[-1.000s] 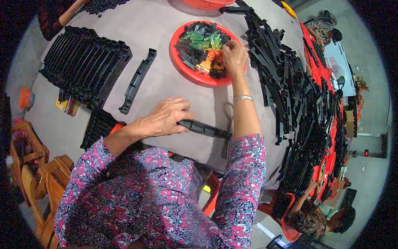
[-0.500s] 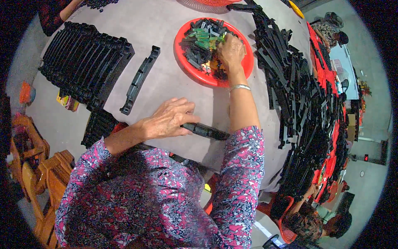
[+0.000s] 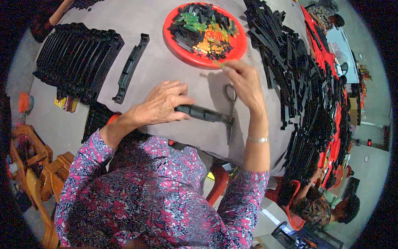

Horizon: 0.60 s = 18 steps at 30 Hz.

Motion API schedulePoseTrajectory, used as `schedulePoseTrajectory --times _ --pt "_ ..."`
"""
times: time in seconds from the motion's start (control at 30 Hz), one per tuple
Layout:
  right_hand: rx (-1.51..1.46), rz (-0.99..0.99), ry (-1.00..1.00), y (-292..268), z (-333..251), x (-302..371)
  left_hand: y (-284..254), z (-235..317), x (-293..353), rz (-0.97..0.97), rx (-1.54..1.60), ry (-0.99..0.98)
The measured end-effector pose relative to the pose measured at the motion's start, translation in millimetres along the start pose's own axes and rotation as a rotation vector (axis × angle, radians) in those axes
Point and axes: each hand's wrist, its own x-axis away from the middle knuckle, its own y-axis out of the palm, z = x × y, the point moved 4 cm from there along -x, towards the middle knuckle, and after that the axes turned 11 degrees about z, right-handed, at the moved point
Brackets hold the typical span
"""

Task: The person assembles small plastic components and rubber rings by hand, taking them from sorting trays and fitting them together with an assembly tool.

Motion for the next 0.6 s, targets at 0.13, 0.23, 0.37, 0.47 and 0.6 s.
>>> schedulePoseTrajectory --times 0.13,0.23,0.37,0.47,0.6 --pt "-0.029 -0.084 -0.036 -14 -13 65 1 1 -3 0.008 0.005 0.003" --pt "-0.030 -0.131 -0.077 -5 -24 94 0 2 -4 -0.041 -0.017 -0.027" --pt "-0.010 -0.031 -0.029 7 -28 112 1 2 -3 -0.040 -0.016 -0.005" --pt "0.000 0.020 -0.044 16 -30 116 2 2 -3 -0.036 -0.001 0.004" --pt "0.057 0.105 -0.061 25 -29 120 4 1 -4 -0.040 0.012 0.004"
